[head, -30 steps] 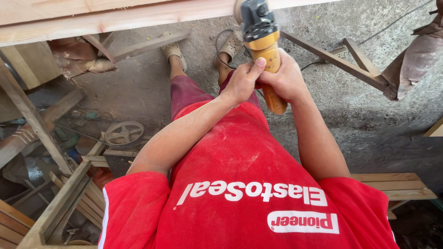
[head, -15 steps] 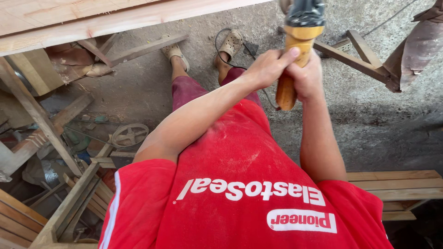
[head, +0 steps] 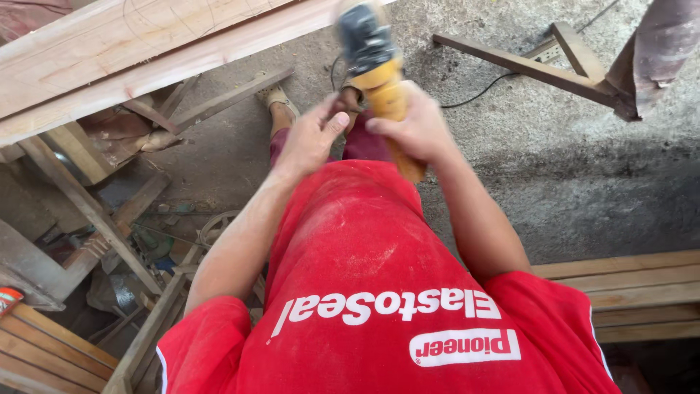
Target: The person uses a handheld electric sander to smooth the surface of a long wooden plank resting on a workbench. They move the sander back and forth along the plank's length, occasionally repositioning the wood with their left hand to reach different sections.
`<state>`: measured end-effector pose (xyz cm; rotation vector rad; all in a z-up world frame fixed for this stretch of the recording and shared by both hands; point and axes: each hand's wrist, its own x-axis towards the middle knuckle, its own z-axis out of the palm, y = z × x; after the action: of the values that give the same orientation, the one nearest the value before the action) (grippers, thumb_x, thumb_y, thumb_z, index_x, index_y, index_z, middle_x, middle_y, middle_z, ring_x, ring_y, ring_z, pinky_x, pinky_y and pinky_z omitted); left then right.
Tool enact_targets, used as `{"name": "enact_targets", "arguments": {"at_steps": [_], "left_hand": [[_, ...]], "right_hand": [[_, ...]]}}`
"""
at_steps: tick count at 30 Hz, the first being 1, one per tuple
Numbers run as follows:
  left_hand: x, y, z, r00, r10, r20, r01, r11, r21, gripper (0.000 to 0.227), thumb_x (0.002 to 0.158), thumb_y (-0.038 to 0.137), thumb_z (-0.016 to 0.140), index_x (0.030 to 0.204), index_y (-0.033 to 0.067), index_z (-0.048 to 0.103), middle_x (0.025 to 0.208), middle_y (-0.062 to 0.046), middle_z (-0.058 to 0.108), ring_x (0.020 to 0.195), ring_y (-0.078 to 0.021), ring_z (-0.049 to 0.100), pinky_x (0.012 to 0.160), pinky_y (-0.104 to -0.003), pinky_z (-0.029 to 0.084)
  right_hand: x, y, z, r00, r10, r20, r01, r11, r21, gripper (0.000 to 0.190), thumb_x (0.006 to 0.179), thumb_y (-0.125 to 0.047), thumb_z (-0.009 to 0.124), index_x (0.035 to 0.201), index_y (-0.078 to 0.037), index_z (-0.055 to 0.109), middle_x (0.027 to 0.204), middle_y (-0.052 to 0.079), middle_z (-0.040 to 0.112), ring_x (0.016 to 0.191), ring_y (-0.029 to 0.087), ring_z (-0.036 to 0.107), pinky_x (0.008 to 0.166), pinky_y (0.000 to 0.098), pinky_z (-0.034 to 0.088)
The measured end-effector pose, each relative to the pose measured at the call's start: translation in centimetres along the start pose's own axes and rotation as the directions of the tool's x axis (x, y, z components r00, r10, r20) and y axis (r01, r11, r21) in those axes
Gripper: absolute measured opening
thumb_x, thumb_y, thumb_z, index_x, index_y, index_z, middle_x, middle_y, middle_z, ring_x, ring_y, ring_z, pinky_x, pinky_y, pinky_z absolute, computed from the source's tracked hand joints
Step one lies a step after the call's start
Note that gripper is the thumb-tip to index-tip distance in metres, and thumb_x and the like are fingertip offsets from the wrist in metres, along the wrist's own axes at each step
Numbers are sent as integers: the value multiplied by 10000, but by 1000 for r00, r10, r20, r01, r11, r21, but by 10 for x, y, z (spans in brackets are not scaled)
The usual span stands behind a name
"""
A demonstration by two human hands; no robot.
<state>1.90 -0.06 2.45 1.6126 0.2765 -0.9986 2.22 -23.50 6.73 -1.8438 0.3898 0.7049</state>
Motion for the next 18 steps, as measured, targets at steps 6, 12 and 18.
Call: {"name": "enact_targets", "arguments": {"at_steps": [6, 12, 18], "left_hand": [[4, -21, -118, 747, 462, -477, -73, 771, 633, 383, 1095, 348, 720, 1365, 101, 609, 1372, -154, 651, 1326, -328, 612, 1146, -476, 491], [36, -91, -223, 741, 195, -642, 429, 597, 678, 996, 1013, 752, 469, 1730, 250, -6, 1713, -226, -183, 1581, -544, -134, 1324, -719, 22], [47, -129, -248, 776, 198, -599, 397, 583, 708, 1115, 953, 859, 487, 1701, 216, -35, 1668, -242, -302, 1526, -549, -268, 1281, -758, -104]], "right_hand": [[-5, 20, -55, 988, 96, -119, -43, 923, 382, 382, 817, -174, 785, 1137, -62, 609, 968, 50, 672, 827, 164, 672, 767, 348, 595], [-4, 6, -24, 995, 83, -63, -64, 963, 261, 469, 759, -240, 781, 1165, -75, 617, 988, 50, 696, 850, 178, 701, 780, 354, 614], [11, -17, 46, 993, 22, 118, -10, 994, -107, 546, 725, -358, 848, 1139, -64, 647, 1026, 93, 748, 939, 212, 731, 888, 373, 569]]}}
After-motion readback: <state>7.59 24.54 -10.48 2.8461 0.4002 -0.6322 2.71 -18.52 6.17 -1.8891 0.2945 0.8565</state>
